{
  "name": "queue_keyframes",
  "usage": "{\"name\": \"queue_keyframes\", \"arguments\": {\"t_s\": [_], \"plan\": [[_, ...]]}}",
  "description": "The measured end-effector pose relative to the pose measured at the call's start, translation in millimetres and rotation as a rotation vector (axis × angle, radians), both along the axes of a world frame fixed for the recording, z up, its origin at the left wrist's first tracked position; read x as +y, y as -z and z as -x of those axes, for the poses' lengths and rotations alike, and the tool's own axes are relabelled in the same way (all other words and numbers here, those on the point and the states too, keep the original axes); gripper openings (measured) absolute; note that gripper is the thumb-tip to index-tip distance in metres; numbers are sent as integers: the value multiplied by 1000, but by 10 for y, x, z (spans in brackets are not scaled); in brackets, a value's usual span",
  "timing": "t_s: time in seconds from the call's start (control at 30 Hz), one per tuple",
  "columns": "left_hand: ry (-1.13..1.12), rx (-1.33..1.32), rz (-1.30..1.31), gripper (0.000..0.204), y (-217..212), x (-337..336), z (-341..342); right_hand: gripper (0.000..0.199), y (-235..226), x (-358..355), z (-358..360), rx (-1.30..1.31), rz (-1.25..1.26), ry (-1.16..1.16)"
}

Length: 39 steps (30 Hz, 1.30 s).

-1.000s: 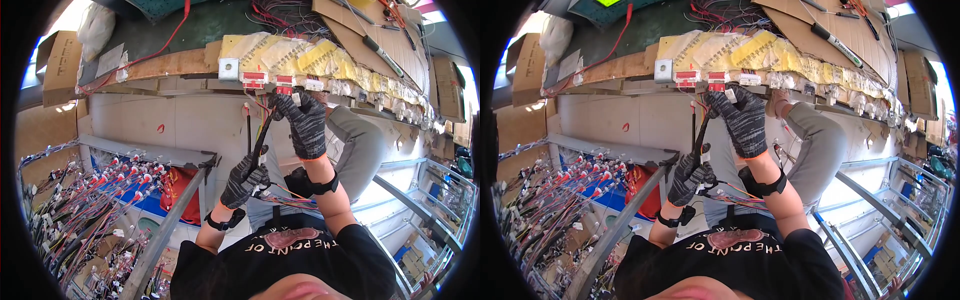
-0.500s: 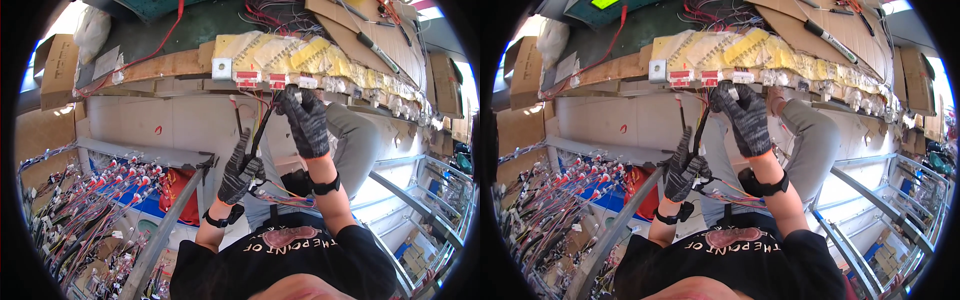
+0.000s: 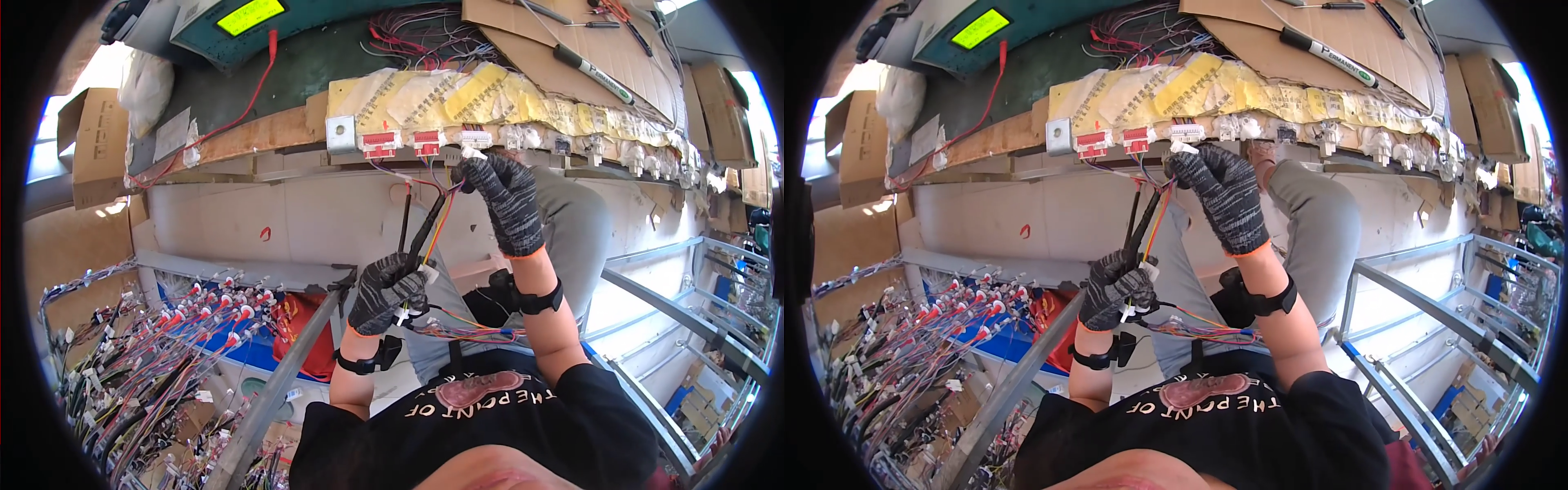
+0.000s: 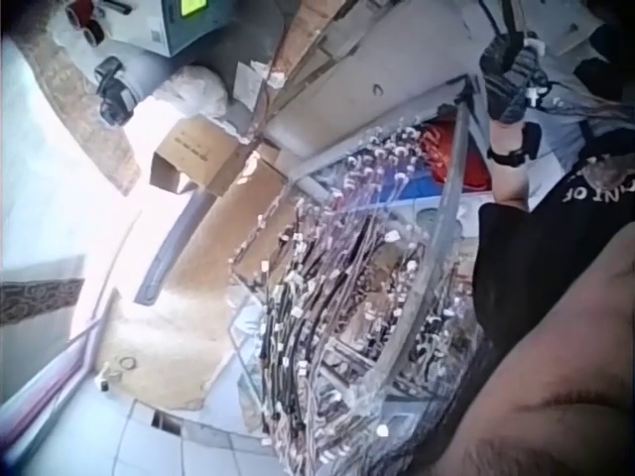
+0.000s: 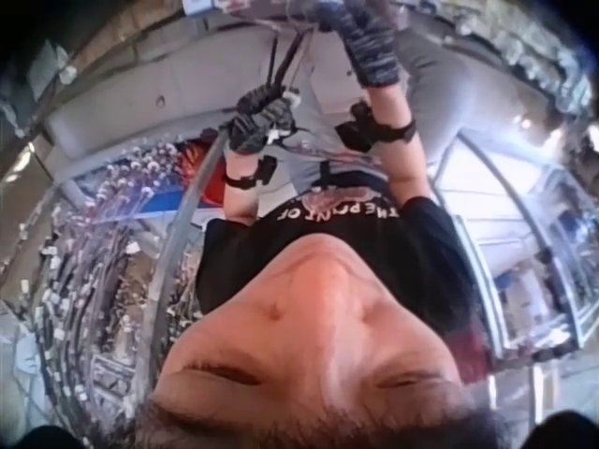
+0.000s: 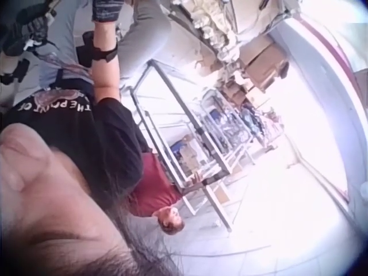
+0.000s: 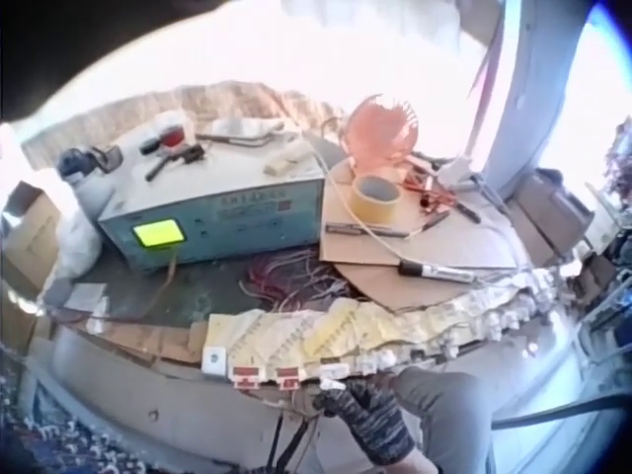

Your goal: The person connects wire harnesses to a testing board, then unplugs them and hangs them on a metal rack. They then retrieve a new set of harnesses from the rack and connect them to the testing board.

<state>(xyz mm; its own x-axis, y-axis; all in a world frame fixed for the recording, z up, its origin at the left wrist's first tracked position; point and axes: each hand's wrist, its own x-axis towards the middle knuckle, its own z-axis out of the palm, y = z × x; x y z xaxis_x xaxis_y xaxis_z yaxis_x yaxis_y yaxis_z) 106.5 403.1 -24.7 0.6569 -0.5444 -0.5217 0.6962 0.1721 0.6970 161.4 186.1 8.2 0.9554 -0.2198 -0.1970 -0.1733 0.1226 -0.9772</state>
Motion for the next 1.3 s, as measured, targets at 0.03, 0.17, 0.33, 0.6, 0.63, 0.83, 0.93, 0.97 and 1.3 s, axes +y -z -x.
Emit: {"name": "queue_keyframes", "arguments": {"t_s": [0.03,0.17,0.33,0.6,0.63,0.83,0.93,0.97,1.3], "plan": [[7,-7,0,21,-19,-15,-20,21,-12,-32,-11,-7,0,7],[4,71,40,12,-40,-33,-71,18,-78,-151,-33,3,149,-106],[81,-3,-10,21,8,-24,-110,20,-171,-208,-59,7,255,-160],[150,59,29,19,39,-115,-166,31,-55,-19,-68,-7,299,206],[157,67,30,19,102,-114,-155,31,-23,-75,-53,2,301,211],[133,195,518,25,176,-107,-90,35,369,-594,387,-52,707,-399],[139,189,609,23,224,-203,-62,34,290,-417,418,49,225,-314],[175,141,646,22,238,-226,-75,30,158,-334,391,224,-247,-209],[416,-93,194,11,189,-540,-174,25,35,-295,244,2,-121,-149]]}}
